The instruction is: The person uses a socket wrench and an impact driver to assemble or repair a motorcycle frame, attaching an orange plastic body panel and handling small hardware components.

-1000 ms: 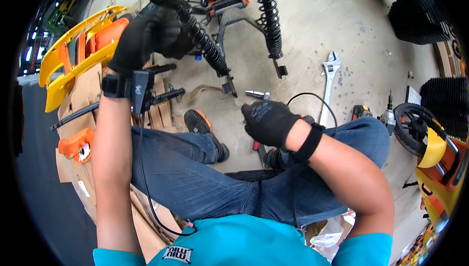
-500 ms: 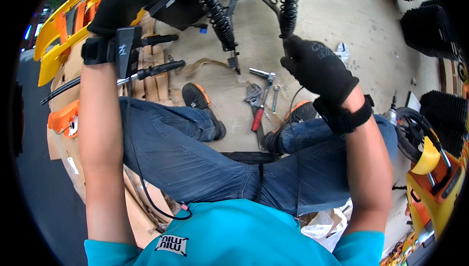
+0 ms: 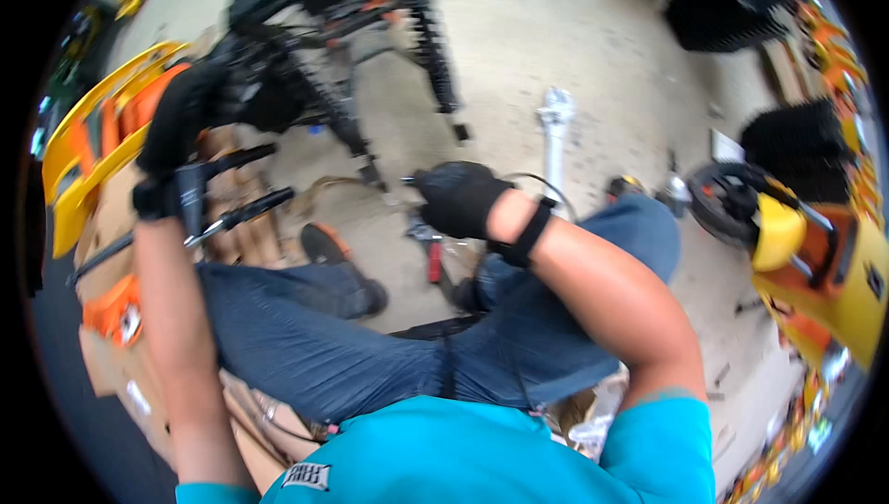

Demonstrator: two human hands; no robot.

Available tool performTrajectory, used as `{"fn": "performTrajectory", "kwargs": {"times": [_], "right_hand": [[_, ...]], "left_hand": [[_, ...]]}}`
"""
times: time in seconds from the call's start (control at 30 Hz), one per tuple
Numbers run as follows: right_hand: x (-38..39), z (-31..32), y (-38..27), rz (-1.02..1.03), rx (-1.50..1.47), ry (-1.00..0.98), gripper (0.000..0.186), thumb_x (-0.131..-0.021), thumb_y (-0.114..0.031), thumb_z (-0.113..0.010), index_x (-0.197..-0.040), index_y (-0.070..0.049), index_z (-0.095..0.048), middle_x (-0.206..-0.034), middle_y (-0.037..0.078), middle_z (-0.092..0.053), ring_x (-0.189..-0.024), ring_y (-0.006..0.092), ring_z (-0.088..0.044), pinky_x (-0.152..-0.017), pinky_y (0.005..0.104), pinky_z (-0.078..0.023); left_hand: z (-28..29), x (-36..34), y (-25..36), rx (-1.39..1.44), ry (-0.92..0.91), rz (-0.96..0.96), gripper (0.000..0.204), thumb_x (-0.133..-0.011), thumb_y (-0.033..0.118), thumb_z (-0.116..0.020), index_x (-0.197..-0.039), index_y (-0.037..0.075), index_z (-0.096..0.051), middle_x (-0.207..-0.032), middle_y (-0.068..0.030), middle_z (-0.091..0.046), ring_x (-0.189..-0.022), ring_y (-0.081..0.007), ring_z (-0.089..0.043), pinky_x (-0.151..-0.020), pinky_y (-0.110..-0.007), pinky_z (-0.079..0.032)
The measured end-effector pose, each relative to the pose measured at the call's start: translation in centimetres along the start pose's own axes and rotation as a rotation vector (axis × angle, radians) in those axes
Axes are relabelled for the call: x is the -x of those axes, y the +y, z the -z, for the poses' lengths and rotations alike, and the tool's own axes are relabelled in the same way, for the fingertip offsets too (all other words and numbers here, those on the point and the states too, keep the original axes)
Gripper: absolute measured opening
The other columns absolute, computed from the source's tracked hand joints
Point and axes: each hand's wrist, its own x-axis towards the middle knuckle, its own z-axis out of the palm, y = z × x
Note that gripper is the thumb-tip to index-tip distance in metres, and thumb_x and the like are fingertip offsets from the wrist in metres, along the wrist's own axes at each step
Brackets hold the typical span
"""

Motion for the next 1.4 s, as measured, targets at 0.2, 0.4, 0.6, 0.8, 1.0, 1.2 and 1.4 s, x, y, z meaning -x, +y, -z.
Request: {"fn": "performTrajectory", "kwargs": {"times": [0.2,0.4,0.6,0.8,1.0,1.2,1.4], "right_hand": [[0.2,0.2,-0.7,0.122,-0.036,0.106,0.033,-0.077,-0.016,-0.066,-0.106,-0.002,-0.058,-0.081,0.019,-0.062,-0.079,0.0356,-0.061,-0.069,0.0429,-0.049],[0.1,0.2,-3.0,-0.043,-0.032,-0.122,0.034,-0.078,-0.014,-0.067,-0.108,-0.001,-0.056,-0.076,0.017,-0.061,-0.071,0.0342,-0.060,-0.064,0.0416,-0.048],[-0.2,-1.0,-1.6,-0.084,-0.024,-0.216,0.034,-0.078,-0.013,-0.067,-0.109,-0.002,-0.056,-0.067,0.014,-0.061,-0.066,0.0317,-0.061,-0.061,0.0404,-0.048],[-0.6,-0.7,-1.7,-0.074,-0.033,-0.231,0.032,-0.079,-0.010,-0.066,-0.108,-0.001,-0.055,-0.061,0.013,-0.060,-0.058,0.0297,-0.059,-0.055,0.0388,-0.046],[-0.8,-0.5,-2.7,-0.023,-0.006,-0.238,0.031,-0.080,-0.009,-0.064,-0.108,-0.001,-0.054,-0.054,0.011,-0.057,-0.051,0.0274,-0.056,-0.051,0.0379,-0.043],[-0.7,-0.7,-2.4,0.000,-0.004,-0.254,0.031,-0.080,-0.009,-0.065,-0.107,-0.001,-0.053,-0.053,0.011,-0.055,-0.050,0.0281,-0.055,-0.051,0.0387,-0.042],[-0.8,-1.3,-2.6,0.075,0.060,-0.225,0.031,-0.079,-0.012,-0.067,-0.106,-0.002,-0.055,-0.058,0.012,-0.058,-0.057,0.0294,-0.059,-0.053,0.0400,-0.044]], "left_hand": [[-9.8,1.2,1.3,-0.632,-0.016,-0.060,0.023,-0.079,0.020,-0.053,-0.090,0.004,-0.065,-0.087,-0.0138,-0.066,-0.078,-0.0254,-0.065,-0.069,-0.037,-0.052],[-15.0,0.4,2.8,-0.801,-0.069,-0.033,0.022,-0.067,0.017,-0.057,-0.079,0.009,-0.072,-0.081,-0.0128,-0.069,-0.081,-0.0292,-0.067,-0.068,-0.045,-0.052],[-15.5,0.1,1.4,-0.864,0.030,-0.042,0.025,-0.069,0.018,-0.057,-0.087,0.010,-0.073,-0.083,-0.0115,-0.070,-0.082,-0.0308,-0.067,-0.064,-0.047,-0.051],[-14.8,-1.4,-0.2,-0.872,0.051,-0.055,0.024,-0.070,0.017,-0.059,-0.087,0.009,-0.073,-0.084,-0.0115,-0.070,-0.081,-0.0294,-0.067,-0.062,-0.045,-0.051],[-12.7,-1.2,-0.4,-0.877,0.188,0.027,0.027,-0.069,0.020,-0.059,-0.089,0.008,-0.072,-0.084,-0.0111,-0.069,-0.080,-0.0284,-0.066,-0.062,-0.044,-0.052],[-8.6,0.0,-0.9,-0.808,0.440,0.042,0.021,-0.070,0.024,-0.059,-0.079,0.007,-0.068,-0.081,-0.0142,-0.068,-0.076,-0.0301,-0.066,-0.065,-0.043,-0.052],[0.9,7.0,-4.6,-0.728,0.998,-0.058,0.013,-0.074,0.021,-0.062,-0.074,0.009,-0.064,-0.075,-0.0153,-0.064,-0.075,-0.0329,-0.063,-0.066,-0.043,-0.050]]}}
